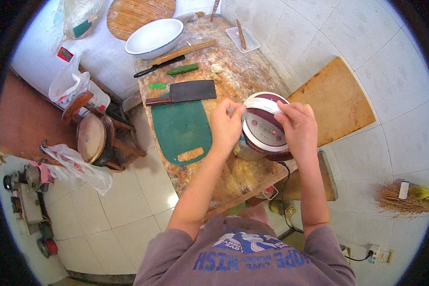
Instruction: The person wipes a glass stovetop with a cloth, picks up a bun in a plastic bag, and then wipes the exterior of an electric kettle and its handle with a cloth.
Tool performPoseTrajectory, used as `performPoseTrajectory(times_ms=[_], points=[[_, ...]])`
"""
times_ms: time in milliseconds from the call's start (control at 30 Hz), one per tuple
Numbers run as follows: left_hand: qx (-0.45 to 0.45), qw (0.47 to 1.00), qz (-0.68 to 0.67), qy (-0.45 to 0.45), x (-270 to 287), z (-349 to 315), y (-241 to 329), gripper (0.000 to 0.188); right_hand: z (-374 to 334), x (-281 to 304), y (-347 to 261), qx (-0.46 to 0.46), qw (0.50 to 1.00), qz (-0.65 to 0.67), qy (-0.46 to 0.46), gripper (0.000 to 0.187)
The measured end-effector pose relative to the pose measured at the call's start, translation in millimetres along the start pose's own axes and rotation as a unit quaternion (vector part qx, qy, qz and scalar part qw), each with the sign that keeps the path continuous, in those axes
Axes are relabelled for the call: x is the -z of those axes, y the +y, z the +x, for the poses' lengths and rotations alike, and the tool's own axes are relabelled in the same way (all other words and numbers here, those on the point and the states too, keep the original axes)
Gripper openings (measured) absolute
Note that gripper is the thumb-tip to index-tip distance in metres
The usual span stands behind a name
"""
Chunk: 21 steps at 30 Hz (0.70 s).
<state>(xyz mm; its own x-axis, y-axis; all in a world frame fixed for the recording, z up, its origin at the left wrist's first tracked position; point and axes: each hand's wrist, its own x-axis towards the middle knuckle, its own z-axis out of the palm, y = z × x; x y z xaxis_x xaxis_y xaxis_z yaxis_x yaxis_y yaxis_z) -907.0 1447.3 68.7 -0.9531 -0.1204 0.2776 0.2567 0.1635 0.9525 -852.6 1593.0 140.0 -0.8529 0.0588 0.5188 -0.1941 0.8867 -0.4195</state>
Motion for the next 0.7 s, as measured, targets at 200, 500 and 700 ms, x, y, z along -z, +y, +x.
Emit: performPoseTrajectory(times_ms=[200, 500, 700], points=[[0.064, 0.998, -0.001, -0.002, 4, -26, 9, 0.013, 1, 0, 1, 0.004, 1.000, -0.015, 0.000, 0.024], [-0.012, 0.989, 0.034, 0.141, -13, -49, 8, 0.015, -1, -3, 10, 0.063, 0.998, 0.015, 0.015, 0.022], [0.013, 0.984, -0.014, 0.177, -22, -73, 9, 0.013, 0, -5, 16, 0.108, 0.993, 0.021, 0.038, 0.023]])
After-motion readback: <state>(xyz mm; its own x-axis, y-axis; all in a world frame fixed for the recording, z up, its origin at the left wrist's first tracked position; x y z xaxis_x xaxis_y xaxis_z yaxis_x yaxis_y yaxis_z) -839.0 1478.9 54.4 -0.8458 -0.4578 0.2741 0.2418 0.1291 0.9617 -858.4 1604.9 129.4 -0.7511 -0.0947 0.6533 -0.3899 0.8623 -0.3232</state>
